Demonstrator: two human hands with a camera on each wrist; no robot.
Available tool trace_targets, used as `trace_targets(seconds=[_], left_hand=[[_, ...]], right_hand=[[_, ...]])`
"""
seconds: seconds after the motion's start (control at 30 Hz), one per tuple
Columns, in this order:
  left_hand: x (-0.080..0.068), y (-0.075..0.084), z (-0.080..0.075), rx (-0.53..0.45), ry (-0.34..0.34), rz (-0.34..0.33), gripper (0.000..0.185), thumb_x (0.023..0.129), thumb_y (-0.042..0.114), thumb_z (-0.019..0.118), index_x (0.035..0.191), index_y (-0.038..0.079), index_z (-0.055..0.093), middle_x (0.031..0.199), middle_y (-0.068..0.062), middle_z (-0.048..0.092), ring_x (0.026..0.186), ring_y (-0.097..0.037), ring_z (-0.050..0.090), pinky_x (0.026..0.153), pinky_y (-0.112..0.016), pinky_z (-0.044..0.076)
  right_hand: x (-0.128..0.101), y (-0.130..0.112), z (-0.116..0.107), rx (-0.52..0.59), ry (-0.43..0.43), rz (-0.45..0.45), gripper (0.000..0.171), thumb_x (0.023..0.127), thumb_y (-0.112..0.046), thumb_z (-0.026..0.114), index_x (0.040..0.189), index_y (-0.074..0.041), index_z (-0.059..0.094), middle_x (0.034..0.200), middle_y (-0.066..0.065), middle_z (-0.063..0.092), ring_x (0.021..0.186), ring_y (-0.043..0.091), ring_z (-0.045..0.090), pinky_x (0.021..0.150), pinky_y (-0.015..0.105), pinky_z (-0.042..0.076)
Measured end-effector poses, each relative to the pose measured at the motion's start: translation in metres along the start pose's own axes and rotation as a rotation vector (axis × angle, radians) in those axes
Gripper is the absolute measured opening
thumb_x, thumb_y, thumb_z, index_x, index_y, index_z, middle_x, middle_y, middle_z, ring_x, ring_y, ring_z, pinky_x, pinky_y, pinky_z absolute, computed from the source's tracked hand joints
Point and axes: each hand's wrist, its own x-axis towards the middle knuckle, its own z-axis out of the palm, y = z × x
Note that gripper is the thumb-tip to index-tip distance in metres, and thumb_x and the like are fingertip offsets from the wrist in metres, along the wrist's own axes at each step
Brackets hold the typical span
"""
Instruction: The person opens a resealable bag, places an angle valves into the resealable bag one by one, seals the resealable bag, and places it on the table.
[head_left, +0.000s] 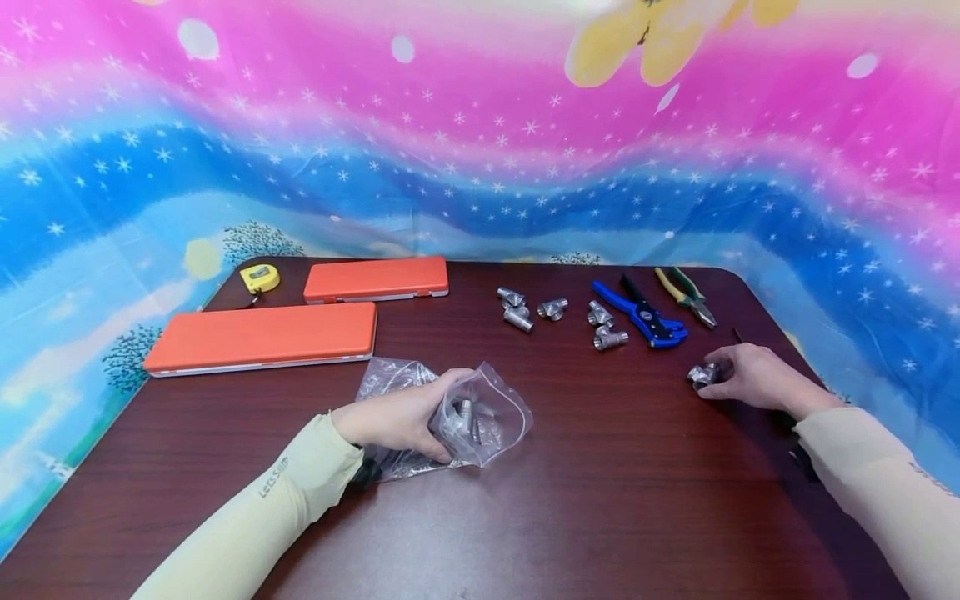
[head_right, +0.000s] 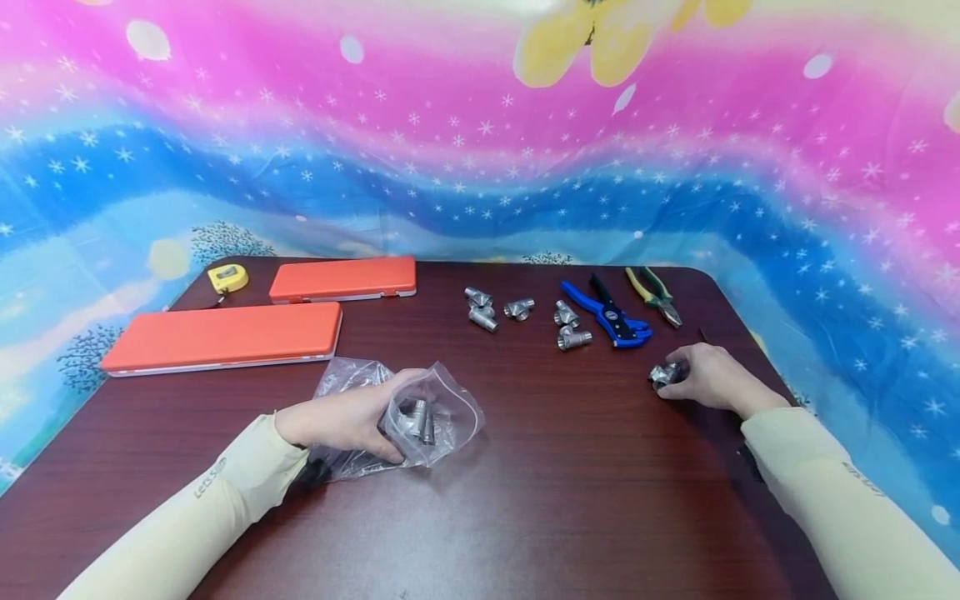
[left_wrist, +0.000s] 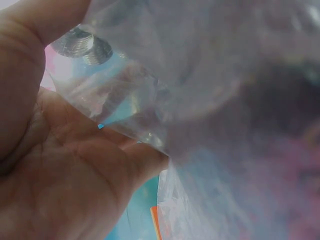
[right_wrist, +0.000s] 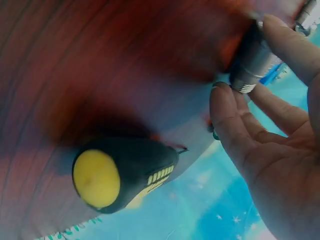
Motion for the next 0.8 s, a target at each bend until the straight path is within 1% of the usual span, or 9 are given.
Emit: trace_targets(seconds=[0.07,0.13,0.23,0.3,0.4,0.53,0.67,0.8], left_hand=[[0.0,0.0,0.0,-0.003,0.002,0.006,0.11,0.071,0.01,0.09,0.154,0.014,0.017,0.14,-0.007,0.05,0.116,-0.016,0.055,0.098,-0.034,0.045],[0.0,0.0,0.0,-0.004,0.006,0.009,0.11,0.071,0.01,0.09,0.154,0.014,0.018,0.139,-0.007,0.05,0.115,-0.016,0.055,0.098,-0.035,0.045],[0.0,0.0,0.0,-0.009,0.006,0.01,0.109,0.071,0.01,0.09,0.154,0.014,0.018,0.138,-0.006,0.051,0.115,-0.016,0.055,0.097,-0.035,0.046],[0.0,0.0,0.0,-0.013,0.005,0.012,0.109,0.071,0.01,0.09,0.154,0.014,0.018,0.139,-0.006,0.051,0.115,-0.016,0.055,0.097,-0.035,0.046],[0.0,0.0,0.0,-0.019,0.004,0.015,0.109,0.071,0.009,0.089,0.154,0.014,0.018,0.139,-0.006,0.051,0.116,-0.016,0.054,0.098,-0.035,0.045],[0.0,0.0,0.0,-0.02,0.01,0.016,0.109,0.071,0.009,0.09,0.153,0.014,0.019,0.137,-0.006,0.051,0.115,-0.017,0.055,0.098,-0.035,0.045],[0.0,-0.001,0.0,-0.014,0.007,0.014,0.109,0.071,0.01,0.09,0.154,0.014,0.018,0.137,-0.006,0.051,0.114,-0.016,0.055,0.098,-0.035,0.045],[0.001,-0.001,0.0,-0.019,-0.002,0.02,0.11,0.071,0.01,0.089,0.154,0.014,0.017,0.139,-0.007,0.05,0.116,-0.016,0.054,0.098,-0.035,0.045]], right_hand=[[-0.002,-0.003,-0.001,0.03,0.0,-0.002,0.067,0.08,-0.034,0.083,0.124,0.011,0.06,0.099,0.015,0.067,0.09,0.029,0.064,0.076,0.05,0.053],[-0.004,-0.012,-0.001,0.072,0.01,-0.018,0.065,0.08,-0.031,0.084,0.124,0.01,0.061,0.099,0.013,0.068,0.09,0.028,0.065,0.075,0.047,0.054],[-0.01,-0.036,0.0,0.135,0.06,-0.058,0.064,0.08,-0.029,0.084,0.126,0.008,0.061,0.103,0.012,0.069,0.093,0.028,0.066,0.074,0.042,0.056],[-0.014,-0.06,-0.001,0.172,0.107,-0.09,0.065,0.08,-0.031,0.084,0.128,0.006,0.061,0.106,0.012,0.068,0.096,0.028,0.066,0.076,0.04,0.056],[-0.021,-0.101,-0.002,0.192,0.182,-0.148,0.064,0.079,-0.034,0.085,0.127,0.001,0.063,0.108,0.009,0.067,0.096,0.026,0.065,0.077,0.039,0.055],[-0.024,-0.157,0.0,0.174,0.248,-0.246,0.058,0.075,-0.029,0.089,0.123,-0.005,0.068,0.108,0.005,0.064,0.092,0.02,0.064,0.076,0.037,0.054],[-0.022,-0.202,0.007,0.15,0.256,-0.351,0.057,0.07,-0.026,0.091,0.119,-0.005,0.07,0.107,0.003,0.064,0.085,0.015,0.061,0.07,0.031,0.053],[-0.018,-0.237,0.02,0.099,0.23,-0.437,0.059,0.069,-0.031,0.092,0.117,-0.004,0.071,0.106,0.003,0.065,0.081,0.014,0.058,0.066,0.027,0.048]])
